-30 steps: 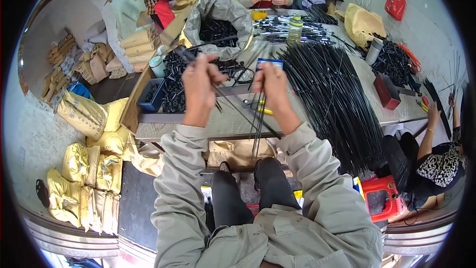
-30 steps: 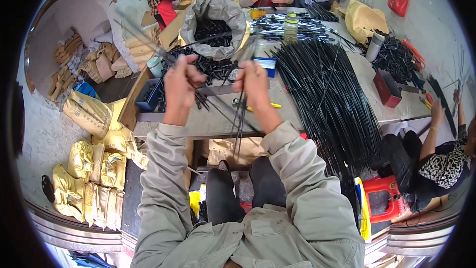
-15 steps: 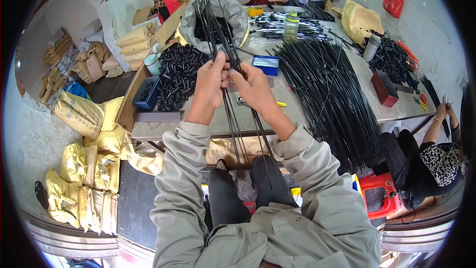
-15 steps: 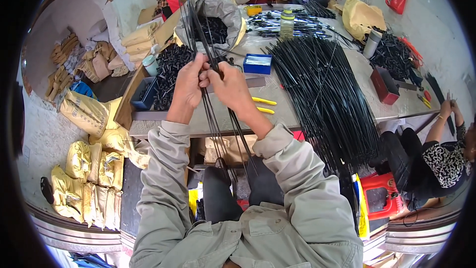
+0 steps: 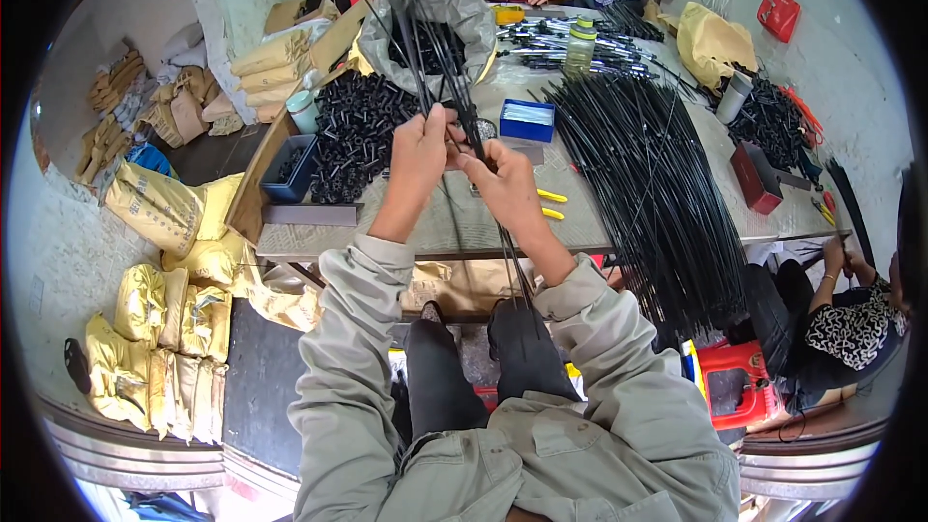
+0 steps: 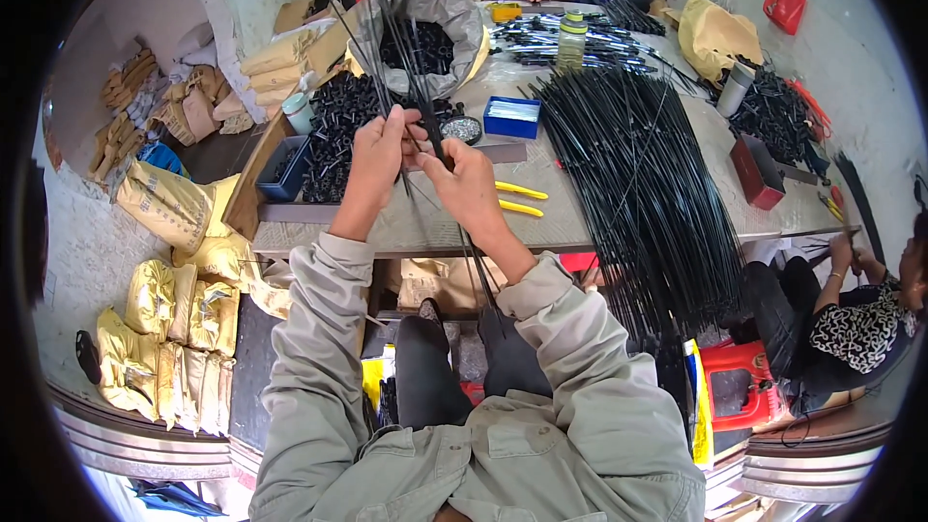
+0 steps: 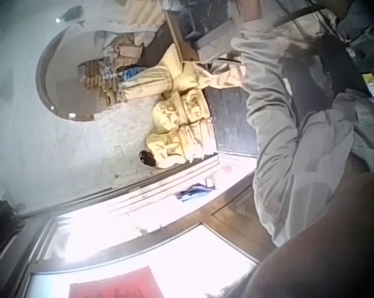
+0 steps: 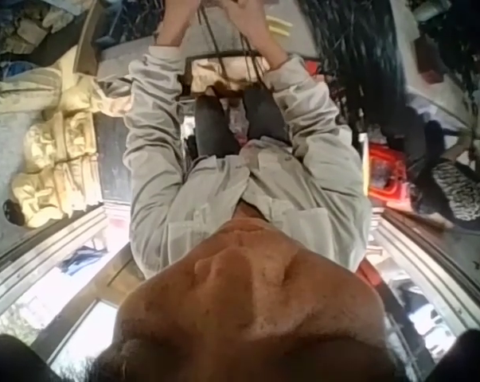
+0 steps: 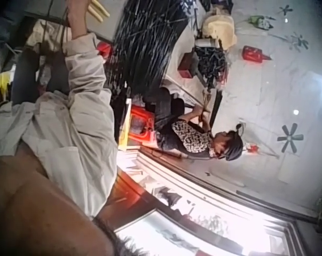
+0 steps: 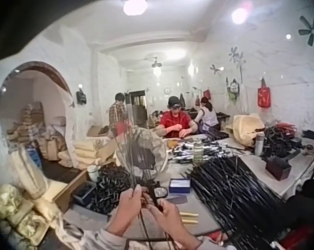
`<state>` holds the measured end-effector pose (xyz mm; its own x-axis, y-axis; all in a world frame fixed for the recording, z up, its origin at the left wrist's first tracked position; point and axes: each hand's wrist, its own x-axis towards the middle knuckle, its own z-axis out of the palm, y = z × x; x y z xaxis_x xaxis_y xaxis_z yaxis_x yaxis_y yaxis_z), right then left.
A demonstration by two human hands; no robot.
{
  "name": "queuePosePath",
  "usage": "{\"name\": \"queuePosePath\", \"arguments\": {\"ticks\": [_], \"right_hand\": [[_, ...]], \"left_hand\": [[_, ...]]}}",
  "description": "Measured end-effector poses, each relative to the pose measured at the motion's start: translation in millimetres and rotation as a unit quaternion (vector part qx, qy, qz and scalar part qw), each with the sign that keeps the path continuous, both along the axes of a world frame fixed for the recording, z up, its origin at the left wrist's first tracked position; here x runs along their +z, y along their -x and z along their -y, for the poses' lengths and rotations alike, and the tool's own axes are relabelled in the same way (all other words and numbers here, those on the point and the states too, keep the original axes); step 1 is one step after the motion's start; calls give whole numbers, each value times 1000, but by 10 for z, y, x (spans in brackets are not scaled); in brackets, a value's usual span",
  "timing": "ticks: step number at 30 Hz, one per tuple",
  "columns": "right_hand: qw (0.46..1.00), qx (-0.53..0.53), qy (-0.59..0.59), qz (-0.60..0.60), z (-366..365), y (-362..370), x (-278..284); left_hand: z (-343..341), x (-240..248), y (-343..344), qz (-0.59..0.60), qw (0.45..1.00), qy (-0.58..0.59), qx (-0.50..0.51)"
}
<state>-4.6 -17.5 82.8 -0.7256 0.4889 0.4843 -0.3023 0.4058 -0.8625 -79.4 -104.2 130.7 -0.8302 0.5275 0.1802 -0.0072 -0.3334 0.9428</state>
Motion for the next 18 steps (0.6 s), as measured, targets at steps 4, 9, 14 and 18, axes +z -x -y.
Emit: {"name": "queuePosePath", "arguments": {"ticks": [4,9,14,18], "right_hand": [[998,-47,-40,-12,-60,65,-55],[999,-29,11,-11,-291,51,72],[993,90,69,-21,68,12,338],[990,68,-41,-118,425,-57,160]], "left_hand": [[292,303,1,-181,957,196,117],[1227,1002,51,-179,983,31,9],[791,586,-148,-95,990,85,62],[404,52,-61,-21,999,40,-5]]}}
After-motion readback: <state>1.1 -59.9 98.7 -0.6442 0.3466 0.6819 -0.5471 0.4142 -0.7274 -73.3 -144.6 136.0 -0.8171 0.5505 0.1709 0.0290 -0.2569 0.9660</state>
